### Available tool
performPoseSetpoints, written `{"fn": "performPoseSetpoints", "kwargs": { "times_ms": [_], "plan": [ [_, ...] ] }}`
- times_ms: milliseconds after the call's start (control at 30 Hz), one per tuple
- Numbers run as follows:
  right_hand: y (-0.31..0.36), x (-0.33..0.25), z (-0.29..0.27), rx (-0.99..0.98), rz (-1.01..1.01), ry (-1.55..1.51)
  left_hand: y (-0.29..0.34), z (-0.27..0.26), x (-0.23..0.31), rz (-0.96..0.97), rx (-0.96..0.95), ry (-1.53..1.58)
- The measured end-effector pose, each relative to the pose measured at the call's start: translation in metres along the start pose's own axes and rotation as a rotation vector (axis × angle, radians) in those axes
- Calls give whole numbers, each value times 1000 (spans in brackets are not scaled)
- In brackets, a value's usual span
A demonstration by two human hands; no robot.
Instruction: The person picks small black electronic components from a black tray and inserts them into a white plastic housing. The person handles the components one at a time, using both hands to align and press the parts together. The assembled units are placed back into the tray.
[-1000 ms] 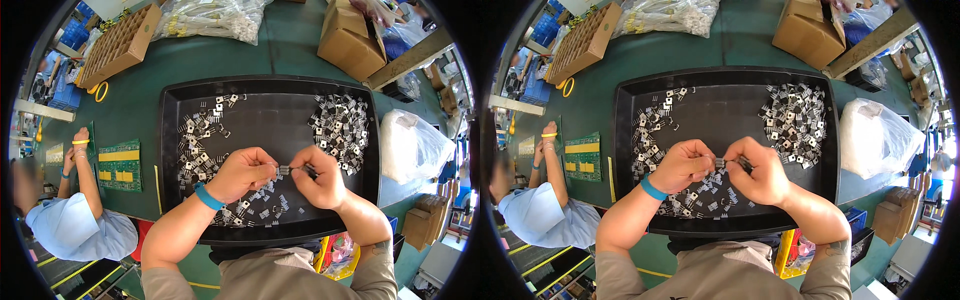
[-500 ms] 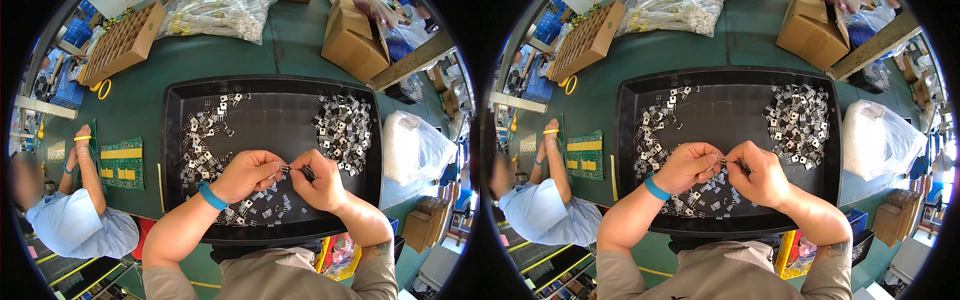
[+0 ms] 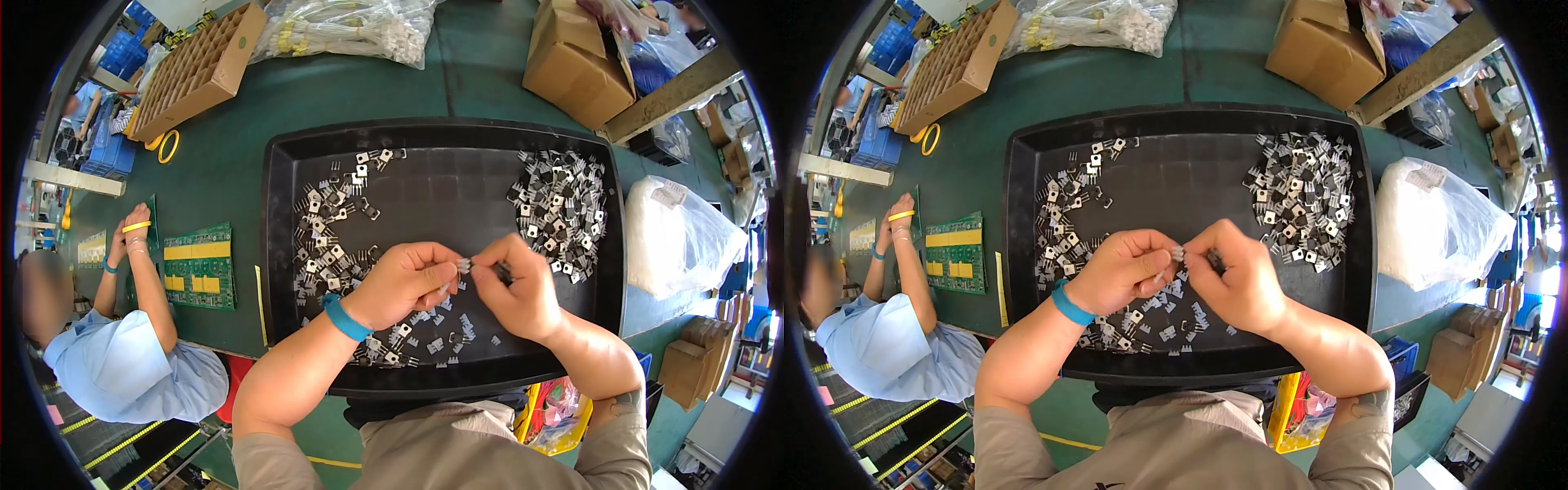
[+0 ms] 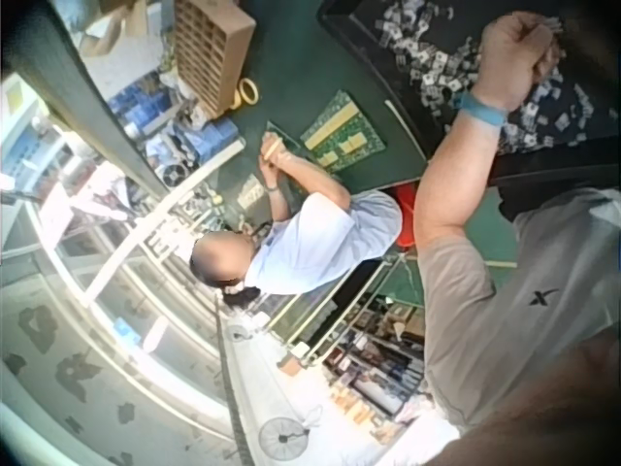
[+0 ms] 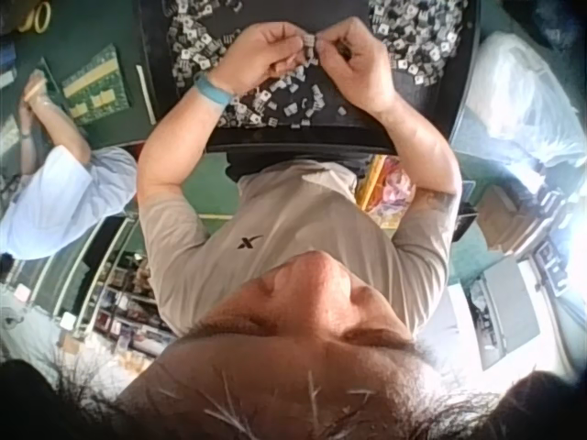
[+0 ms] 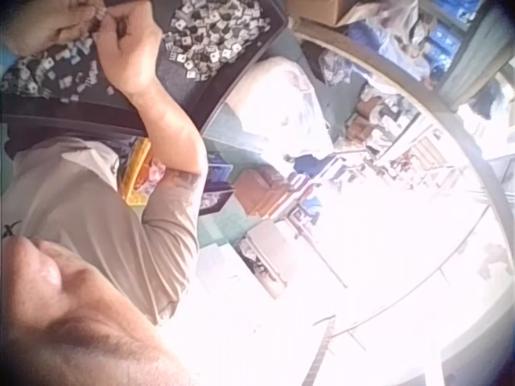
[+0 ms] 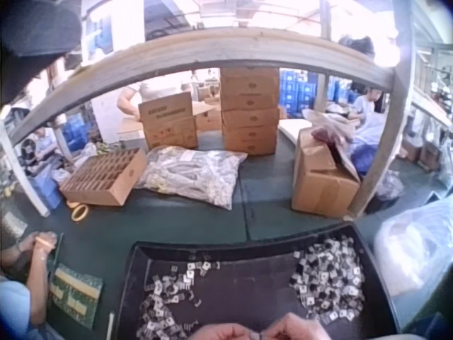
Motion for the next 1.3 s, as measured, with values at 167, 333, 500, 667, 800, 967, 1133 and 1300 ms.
{"fn": "performPoseSetpoints", "kwargs": {
  "times_ms": [167, 333, 500, 667, 800, 967, 1133, 1300],
  "plan": [
    [0, -3, -3, 52, -23, -73, -1, -3, 5, -46, -46, 287],
    [-2, -12, -2, -41, 23, 38, -1, 2, 3, -15, 14, 5],
    [0, -8, 2, 35, -63, 120, 0, 2, 1, -25, 34, 16],
    [1, -3, 2, 95, -70, 87, 0, 2, 1, -20, 52, 47],
    [2, -5, 5, 119, -110, 112, 0, 1, 1, -23, 52, 112],
    [3, -2, 6, 126, -157, 125, -1, 1, 1, -25, 46, 148],
    [2, -7, 4, 85, -70, 158, 0, 2, 1, -24, 49, 68],
    [-9, -5, -9, -150, 7, 48, 1, 1, 3, -18, 55, -51]
  ]
}}
Point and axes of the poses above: each hand's wrist, its own y-axis away from the middle knuckle, its own z-axis out of the palm, x = y × z, the point moved 1 cm from there along -y, towards the middle knuckle, and after that the axes turned 6 degrees about -y, right-handed, at the moved point
